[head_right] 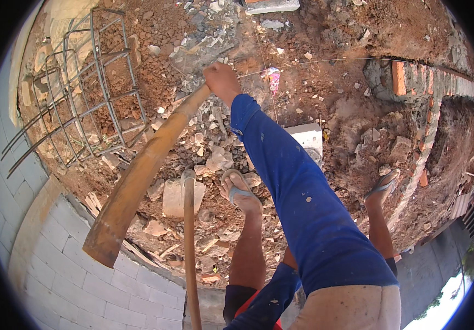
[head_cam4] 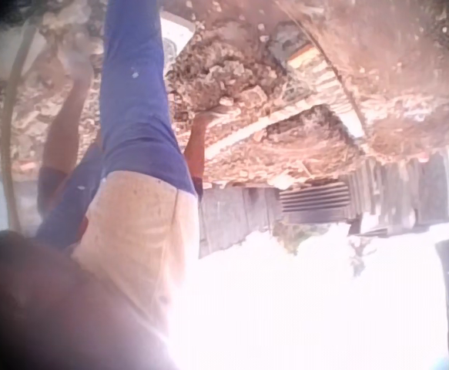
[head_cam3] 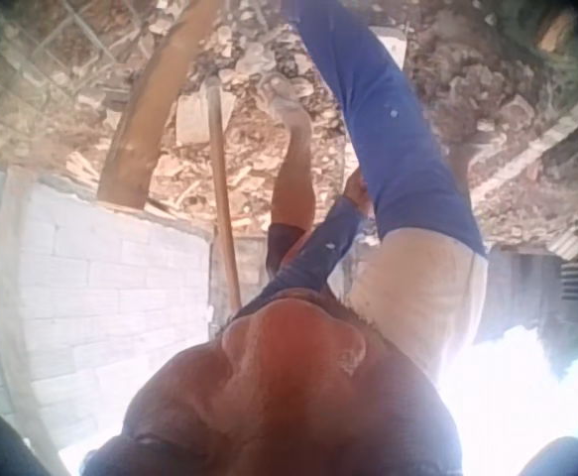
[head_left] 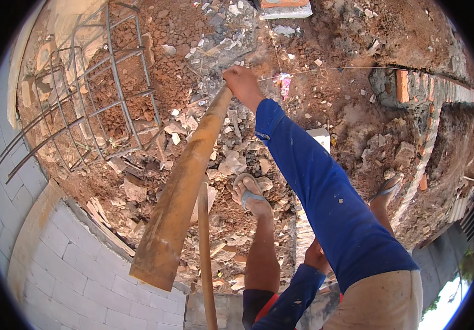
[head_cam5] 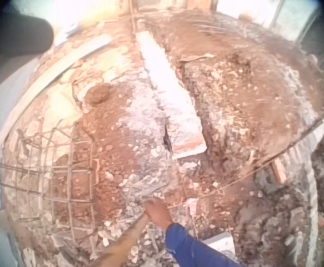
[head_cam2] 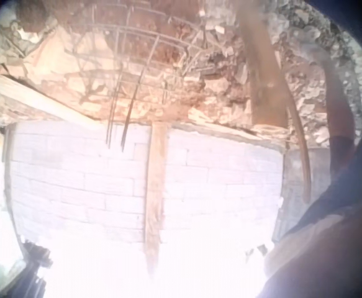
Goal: The person digs into the dirt at a construction site using a hoe and positions a metal rebar cage into the excavated trench.
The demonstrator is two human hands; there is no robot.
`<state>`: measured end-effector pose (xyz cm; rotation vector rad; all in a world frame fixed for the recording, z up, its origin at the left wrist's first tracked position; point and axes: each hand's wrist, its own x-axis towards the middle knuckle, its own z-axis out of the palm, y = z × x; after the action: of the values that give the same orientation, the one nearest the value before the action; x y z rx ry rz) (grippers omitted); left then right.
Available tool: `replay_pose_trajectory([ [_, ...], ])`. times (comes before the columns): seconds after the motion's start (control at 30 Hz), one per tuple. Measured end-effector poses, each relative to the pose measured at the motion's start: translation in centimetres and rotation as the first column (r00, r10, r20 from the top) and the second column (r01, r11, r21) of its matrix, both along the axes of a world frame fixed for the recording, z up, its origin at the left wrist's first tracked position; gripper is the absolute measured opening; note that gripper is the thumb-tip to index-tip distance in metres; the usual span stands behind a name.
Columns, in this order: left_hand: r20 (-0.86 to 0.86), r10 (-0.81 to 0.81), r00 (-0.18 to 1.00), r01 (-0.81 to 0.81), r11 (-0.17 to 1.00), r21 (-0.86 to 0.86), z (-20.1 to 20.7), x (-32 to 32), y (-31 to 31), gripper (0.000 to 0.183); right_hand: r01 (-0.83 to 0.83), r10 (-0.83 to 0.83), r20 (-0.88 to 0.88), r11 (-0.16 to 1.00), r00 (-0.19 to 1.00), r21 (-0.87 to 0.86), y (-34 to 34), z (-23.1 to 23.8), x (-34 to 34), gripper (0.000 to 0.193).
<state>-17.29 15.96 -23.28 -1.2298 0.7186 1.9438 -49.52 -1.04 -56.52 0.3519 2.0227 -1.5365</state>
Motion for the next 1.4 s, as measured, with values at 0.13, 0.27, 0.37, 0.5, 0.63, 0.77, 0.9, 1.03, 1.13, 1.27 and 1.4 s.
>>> replay_pose_trajectory([
  [0.13, 0.022, 0.024, 0.999, -0.024, 0.999, 0.021, -0.1, 0.3, 0.4, 0.048, 0.072, 0.002, -0.197, 0.928, 0.980, 0.366, 2.8, -0.6, 2.5, 0.031],
  [0.27, 0.030, 0.049, 0.998, -0.050, 0.998, 0.036, 0.0, 0.5, 0.8, 0.046, -0.341, 0.349, 0.094, 0.765, 0.933, 0.546, 6.1, -2.1, 3.2, 0.035],
  [0.37, 0.047, 0.065, 0.997, -0.066, 0.998, 0.021, -0.1, 0.8, 0.8, 0.045, -0.449, 0.452, 0.131, 0.728, 0.883, 0.519, 5.9, -0.2, 3.6, 0.039],
  [0.5, -0.019, 0.091, 0.996, -0.091, 0.996, -0.012, -0.3, 0.8, 1.6, 0.044, -0.458, 0.476, 0.110, 0.720, 0.873, 0.521, 7.9, 3.6, 4.9, 0.038],
  [0.63, -0.056, 0.088, 0.995, -0.094, 0.988, -0.119, -1.2, 1.5, 1.7, 0.041, -0.498, 0.493, 0.141, 0.734, 0.858, 0.462, 10.4, 7.1, 8.2, 0.032],
  [0.77, -0.029, 0.025, 0.999, -0.031, 0.977, -0.210, -1.9, 1.7, 2.1, 0.037, -0.499, 0.515, 0.058, 0.789, 0.855, 0.357, 14.9, 11.7, 11.3, 0.028],
  [0.9, 0.025, 0.014, 1.000, -0.009, 0.978, -0.207, -3.2, 3.2, 2.8, 0.043, -0.484, 0.499, 0.018, 0.830, 0.866, 0.278, 20.7, 20.2, 13.0, 0.026],
  [1.03, 0.155, -0.026, 0.988, 0.056, 0.979, -0.194, -4.5, 5.5, 6.2, 0.046, -0.436, 0.450, -0.043, 0.882, 0.892, 0.180, 29.4, 30.1, 10.6, 0.026],
  [1.13, 0.143, -0.025, 0.989, 0.065, 0.958, -0.279, -7.2, 13.5, 6.5, 0.035, -0.261, 0.273, -0.127, 0.959, 0.953, 0.107, 34.6, 38.9, 5.4, 0.033],
  [1.27, 0.076, -0.096, 0.992, 0.116, 0.941, -0.319, -8.5, 21.7, 2.6, 0.037, 0.089, -0.054, -0.350, 0.993, 0.935, 0.084, 45.4, 49.1, -2.4, 0.040],
  [1.4, 0.256, -0.363, 0.896, 0.430, 0.853, -0.296, -2.1, 17.5, 6.8, 0.049, 0.460, -0.401, -0.573, 0.887, 0.715, -0.046, 59.9, 64.9, -5.6, 0.035],
])
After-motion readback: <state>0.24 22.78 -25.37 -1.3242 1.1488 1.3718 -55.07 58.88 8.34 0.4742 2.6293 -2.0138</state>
